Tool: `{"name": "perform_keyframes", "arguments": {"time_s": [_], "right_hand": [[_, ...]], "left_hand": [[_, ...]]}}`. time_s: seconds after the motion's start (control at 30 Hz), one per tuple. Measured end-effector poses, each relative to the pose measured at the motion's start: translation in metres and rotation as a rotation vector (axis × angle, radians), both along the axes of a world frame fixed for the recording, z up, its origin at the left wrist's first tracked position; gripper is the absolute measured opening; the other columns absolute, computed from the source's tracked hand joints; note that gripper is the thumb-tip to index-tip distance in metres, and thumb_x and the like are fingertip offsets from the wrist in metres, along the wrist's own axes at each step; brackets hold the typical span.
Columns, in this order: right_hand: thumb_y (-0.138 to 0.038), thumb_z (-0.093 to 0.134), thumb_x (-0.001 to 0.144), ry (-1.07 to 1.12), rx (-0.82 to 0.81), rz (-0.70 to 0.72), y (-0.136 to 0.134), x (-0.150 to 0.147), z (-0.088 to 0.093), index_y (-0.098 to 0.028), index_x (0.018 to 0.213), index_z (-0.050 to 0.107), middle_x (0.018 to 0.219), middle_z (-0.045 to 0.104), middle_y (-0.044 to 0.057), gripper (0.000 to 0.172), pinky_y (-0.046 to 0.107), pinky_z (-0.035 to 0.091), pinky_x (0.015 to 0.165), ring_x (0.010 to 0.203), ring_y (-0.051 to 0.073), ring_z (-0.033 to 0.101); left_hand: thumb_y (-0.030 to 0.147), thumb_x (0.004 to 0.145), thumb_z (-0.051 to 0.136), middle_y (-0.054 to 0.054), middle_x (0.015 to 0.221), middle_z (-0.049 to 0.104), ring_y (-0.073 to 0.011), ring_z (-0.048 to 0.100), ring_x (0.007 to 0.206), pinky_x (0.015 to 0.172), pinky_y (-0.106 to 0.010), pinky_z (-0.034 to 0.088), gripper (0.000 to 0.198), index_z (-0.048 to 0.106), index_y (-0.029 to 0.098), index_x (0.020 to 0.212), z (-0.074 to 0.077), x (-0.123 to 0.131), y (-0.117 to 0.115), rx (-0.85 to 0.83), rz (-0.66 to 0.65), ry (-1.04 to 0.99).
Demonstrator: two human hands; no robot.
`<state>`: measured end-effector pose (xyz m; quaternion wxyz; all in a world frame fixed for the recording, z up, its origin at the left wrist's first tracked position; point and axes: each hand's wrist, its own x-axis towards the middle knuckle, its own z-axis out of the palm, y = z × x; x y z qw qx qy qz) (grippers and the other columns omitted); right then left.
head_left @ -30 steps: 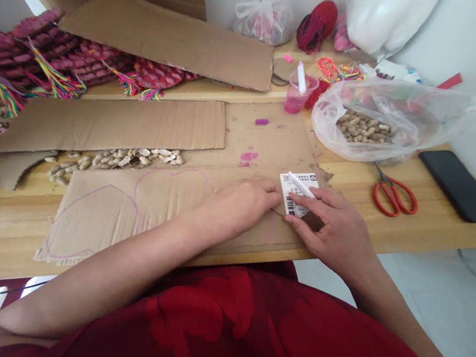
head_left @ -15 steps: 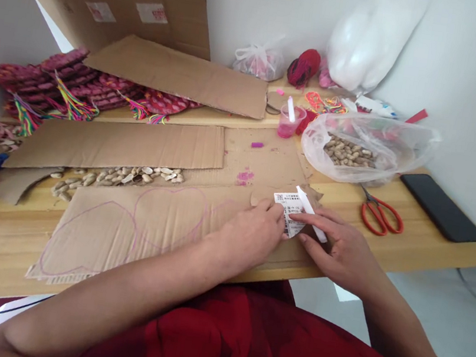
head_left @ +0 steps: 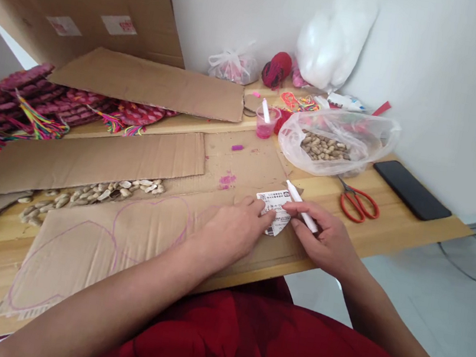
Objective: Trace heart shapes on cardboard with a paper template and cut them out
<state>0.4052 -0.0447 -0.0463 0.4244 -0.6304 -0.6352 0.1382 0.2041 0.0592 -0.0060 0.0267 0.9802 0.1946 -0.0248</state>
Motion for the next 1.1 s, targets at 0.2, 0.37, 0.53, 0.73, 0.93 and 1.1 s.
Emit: {"name": "perform_keyframes", "arguments": {"time_s": [0.2,0.37,0.53,0.73,0.93,1.1], "right_hand": [[-0.032,0.066,0.099,0.372,0.152,-0.211,-0.003,0.008,0.002,-0.024,0.117,0.072,0.093,0.075,0.003,0.02,0.039,0.06,0.089,0.093,0.021,0.075],[-0.047,0.059,0.103,0.465,0.185,-0.248,-0.009,0.012,0.009,-0.024,0.112,0.074,0.073,0.065,-0.001,0.029,0.035,0.058,0.076,0.072,0.016,0.067],[-0.053,0.061,0.101,0.347,0.139,-0.321,-0.007,0.008,0.014,-0.021,0.098,0.076,0.069,0.061,-0.001,0.036,0.029,0.048,0.061,0.064,0.014,0.057],[-0.055,0.061,0.101,0.342,0.127,-0.328,0.003,0.011,0.014,-0.02,0.095,0.075,0.068,0.06,-0.001,0.038,0.027,0.046,0.057,0.063,0.013,0.056],[-0.057,0.058,0.102,0.499,0.144,-0.271,0.017,0.009,0.005,-0.022,0.109,0.069,0.083,0.067,0.0,0.037,0.033,0.057,0.078,0.082,0.017,0.073],[-0.052,0.053,0.106,0.448,0.112,-0.224,0.026,0.001,-0.007,-0.024,0.12,0.065,0.093,0.07,0.001,0.033,0.034,0.056,0.084,0.091,0.017,0.074]], "left_hand": [[0.017,0.104,0.05,-0.009,0.136,0.066,-0.0232,0.066,0.114,0.086,-0.033,0.055,0.041,0.063,0.027,0.142,-0.002,0.001,0.022,-0.042,-0.08,0.018],[0.012,0.106,0.042,-0.004,0.154,0.06,-0.0219,0.063,0.124,0.103,-0.036,0.054,0.044,0.062,0.025,0.144,0.003,0.002,0.03,-0.067,-0.166,0.034],[0.012,0.104,0.048,-0.005,0.154,0.061,-0.0235,0.064,0.124,0.099,-0.036,0.056,0.045,0.06,0.022,0.146,-0.003,0.002,0.027,-0.026,-0.142,0.041],[0.031,0.104,0.056,-0.011,0.157,0.058,-0.0284,0.063,0.123,0.082,-0.036,0.061,0.048,0.055,0.016,0.15,-0.013,0.004,0.009,0.035,-0.089,0.007],[0.029,0.104,0.055,-0.009,0.153,0.061,-0.03,0.064,0.119,0.065,-0.038,0.062,0.045,0.058,0.018,0.148,-0.007,0.004,0.002,0.083,-0.056,0.002],[0.028,0.104,0.054,-0.01,0.152,0.062,-0.0292,0.065,0.118,0.068,-0.037,0.063,0.046,0.057,0.018,0.149,-0.005,0.004,0.0,0.101,-0.056,0.011]]}}
